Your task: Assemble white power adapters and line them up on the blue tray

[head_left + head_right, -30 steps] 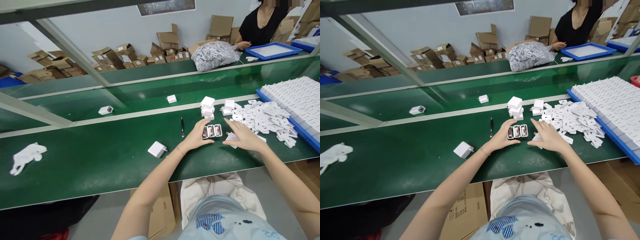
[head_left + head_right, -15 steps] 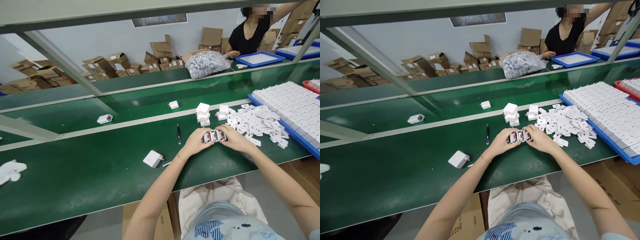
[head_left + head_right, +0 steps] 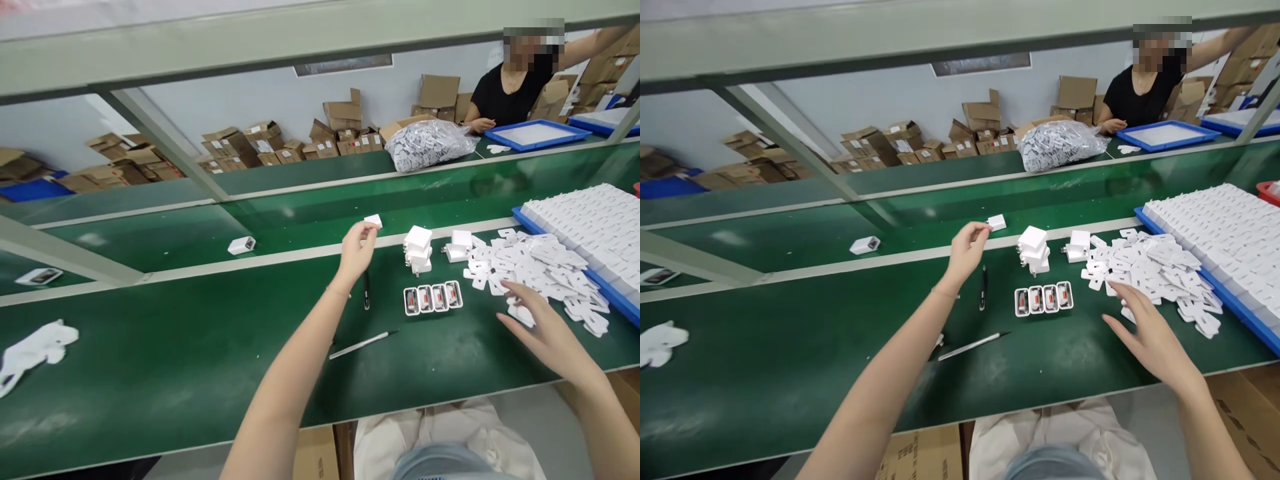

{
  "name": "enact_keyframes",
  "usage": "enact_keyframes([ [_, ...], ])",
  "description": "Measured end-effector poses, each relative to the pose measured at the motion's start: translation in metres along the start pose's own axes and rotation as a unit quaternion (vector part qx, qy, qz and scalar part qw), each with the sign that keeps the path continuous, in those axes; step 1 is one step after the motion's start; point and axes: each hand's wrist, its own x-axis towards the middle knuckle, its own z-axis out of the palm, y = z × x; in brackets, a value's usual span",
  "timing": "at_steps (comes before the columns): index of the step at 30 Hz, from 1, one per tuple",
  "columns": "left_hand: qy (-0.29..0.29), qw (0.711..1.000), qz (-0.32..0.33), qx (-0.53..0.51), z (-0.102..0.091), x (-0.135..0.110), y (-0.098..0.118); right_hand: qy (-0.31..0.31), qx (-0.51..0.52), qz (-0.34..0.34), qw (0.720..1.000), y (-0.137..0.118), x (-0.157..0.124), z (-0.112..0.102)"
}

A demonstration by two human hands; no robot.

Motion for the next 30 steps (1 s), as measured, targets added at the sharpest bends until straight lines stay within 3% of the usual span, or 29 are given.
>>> enact_keyframes([
  [2, 0.003, 0.998, -0.029, 0.054, 0.0, 0.039, -0.024, 0.051, 0.0, 0.054, 0.997, 0.022, -0.028, 0.002],
  [5, -0.044, 0.991, -0.04, 0.121, 0.022, 0.086, -0.046, 0.113, -0.001, 0.079, 0.99, 0.047, -0.063, 0.016],
  [9, -0.119, 0.976, -0.04, 0.178, 0.062, 0.116, -0.055, 0.15, -0.042, 0.057, 0.986, 0.051, -0.081, 0.025],
  [12, -0.147, 0.966, -0.05, 0.207, 0.073, 0.121, -0.06, 0.166, -0.085, 0.013, 0.982, 0.045, -0.073, 0.019],
  [16, -0.17, 0.961, -0.065, 0.211, 0.068, 0.117, -0.066, 0.171, -0.103, -0.062, 0.978, 0.038, -0.055, 0.012],
  [20, -0.167, 0.964, -0.064, 0.196, 0.069, 0.118, -0.054, 0.195, -0.092, -0.117, 0.969, 0.025, -0.051, 0.018],
  [25, -0.141, 0.971, -0.07, 0.179, 0.081, 0.128, -0.024, 0.212, -0.081, -0.086, 0.97, 0.026, -0.067, 0.025],
  [27, -0.142, 0.974, -0.08, 0.156, 0.074, 0.126, -0.018, 0.214, -0.07, -0.047, 0.973, 0.034, -0.073, 0.018],
  [30, -0.131, 0.98, -0.105, 0.102, 0.05, 0.106, -0.018, 0.232, -0.042, 0.028, 0.971, 0.046, -0.069, -0.002],
])
